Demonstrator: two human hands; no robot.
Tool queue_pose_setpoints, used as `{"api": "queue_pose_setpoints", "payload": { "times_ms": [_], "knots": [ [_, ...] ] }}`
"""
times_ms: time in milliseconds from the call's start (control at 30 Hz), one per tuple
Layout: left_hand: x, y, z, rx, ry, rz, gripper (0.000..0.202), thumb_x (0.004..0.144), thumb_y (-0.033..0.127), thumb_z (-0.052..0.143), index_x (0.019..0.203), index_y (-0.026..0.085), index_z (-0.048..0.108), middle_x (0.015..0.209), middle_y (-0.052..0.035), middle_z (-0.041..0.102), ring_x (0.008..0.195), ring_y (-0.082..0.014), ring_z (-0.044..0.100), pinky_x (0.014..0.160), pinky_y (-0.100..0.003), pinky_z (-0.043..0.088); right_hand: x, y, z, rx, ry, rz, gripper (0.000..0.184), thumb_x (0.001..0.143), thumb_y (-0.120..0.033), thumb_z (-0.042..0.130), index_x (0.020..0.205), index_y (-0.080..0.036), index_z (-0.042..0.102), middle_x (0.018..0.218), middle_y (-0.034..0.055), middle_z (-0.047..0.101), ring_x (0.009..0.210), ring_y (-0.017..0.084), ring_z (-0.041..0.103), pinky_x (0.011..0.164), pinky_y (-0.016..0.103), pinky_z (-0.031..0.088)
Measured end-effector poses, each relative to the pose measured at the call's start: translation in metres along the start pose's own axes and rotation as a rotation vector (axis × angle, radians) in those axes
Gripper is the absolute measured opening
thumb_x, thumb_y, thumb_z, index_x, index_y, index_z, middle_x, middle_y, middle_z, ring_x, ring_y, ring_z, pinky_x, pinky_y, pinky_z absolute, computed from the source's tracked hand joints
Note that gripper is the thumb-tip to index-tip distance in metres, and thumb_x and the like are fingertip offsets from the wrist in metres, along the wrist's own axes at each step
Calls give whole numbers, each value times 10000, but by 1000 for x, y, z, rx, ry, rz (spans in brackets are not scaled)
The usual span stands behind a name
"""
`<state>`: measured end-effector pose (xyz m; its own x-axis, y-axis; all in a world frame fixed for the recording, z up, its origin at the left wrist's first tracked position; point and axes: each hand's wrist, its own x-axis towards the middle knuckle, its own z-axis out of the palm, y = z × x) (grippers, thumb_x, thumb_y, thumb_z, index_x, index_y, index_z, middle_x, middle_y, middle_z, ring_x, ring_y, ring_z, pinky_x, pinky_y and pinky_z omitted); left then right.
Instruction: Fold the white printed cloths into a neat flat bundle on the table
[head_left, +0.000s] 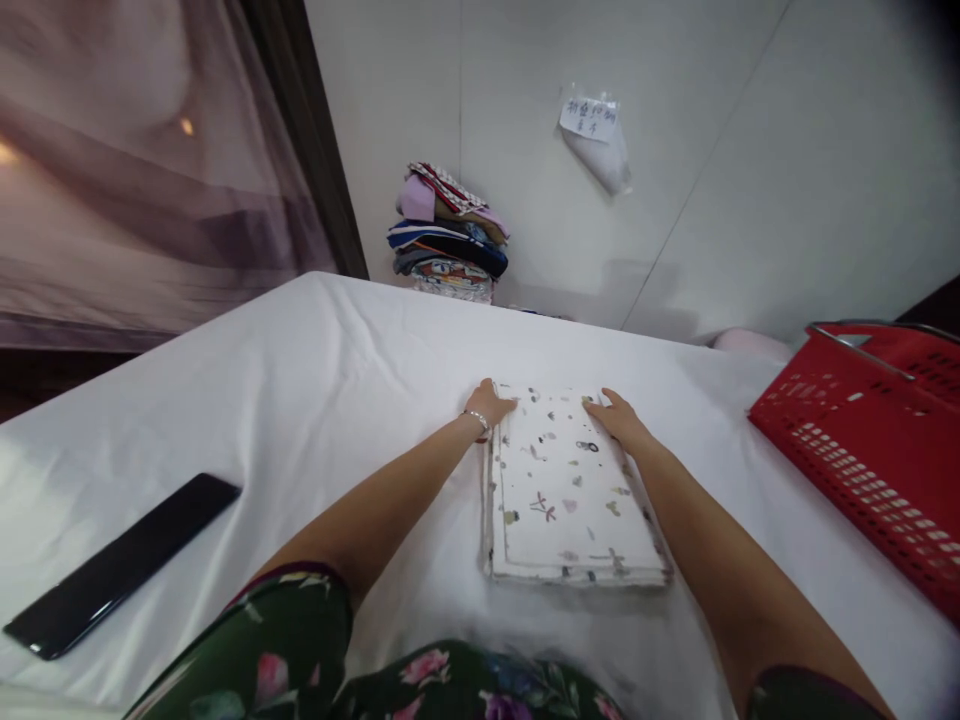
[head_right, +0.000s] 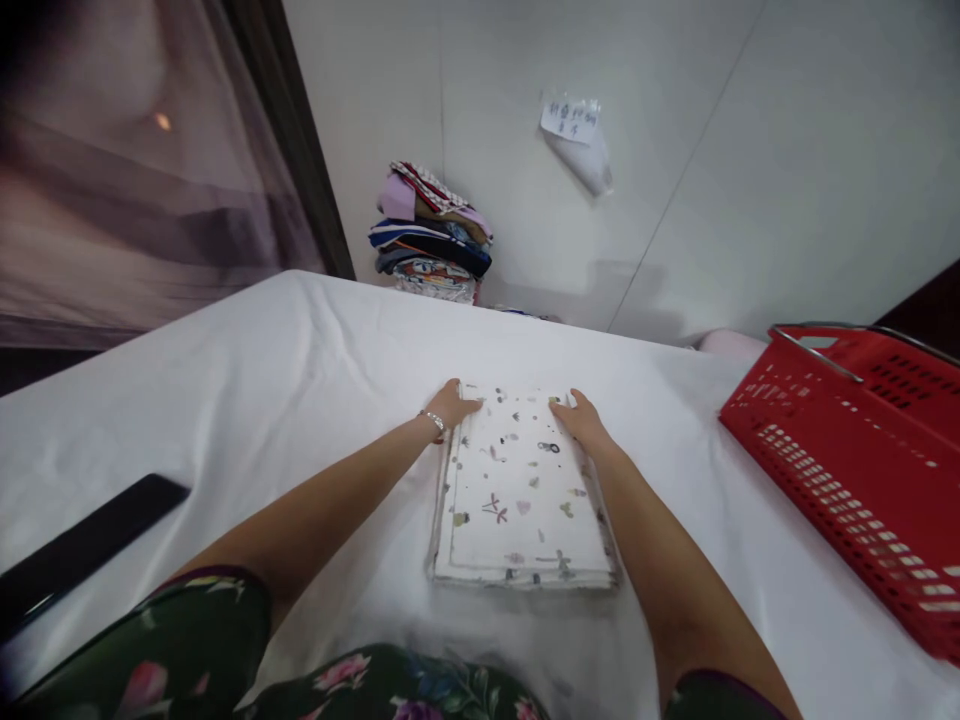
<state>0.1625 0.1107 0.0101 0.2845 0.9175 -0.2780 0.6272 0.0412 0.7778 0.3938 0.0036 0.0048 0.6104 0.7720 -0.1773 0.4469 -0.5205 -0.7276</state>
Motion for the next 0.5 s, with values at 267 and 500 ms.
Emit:
{"api": "queue_pose_setpoints", "payload": {
  "times_ms": [267, 500],
  "knots": [
    [22, 0, -4, -32, 119, 122, 829, 644, 272, 684, 1357, 149, 279, 1298, -142, 467, 1110, -246, 507, 859, -279, 415, 23, 1, 14, 30, 106, -165, 688, 731, -447, 557, 1336, -175, 375, 1058, 90, 610, 899, 225, 600, 782, 306, 471],
    [26, -11, -4, 52, 101, 105, 816, 645, 408, 688, 1325, 152, 318, 1342, -156, 420, 1207, -283, 419, 957, -328, 343, 28, 1, 21, -223, 73, -222, 620, 787, -462, 487, 1322, -162, 392, 1275, 124, 504, 1141, 290, 475, 957, 389, 352]
  ]
}}
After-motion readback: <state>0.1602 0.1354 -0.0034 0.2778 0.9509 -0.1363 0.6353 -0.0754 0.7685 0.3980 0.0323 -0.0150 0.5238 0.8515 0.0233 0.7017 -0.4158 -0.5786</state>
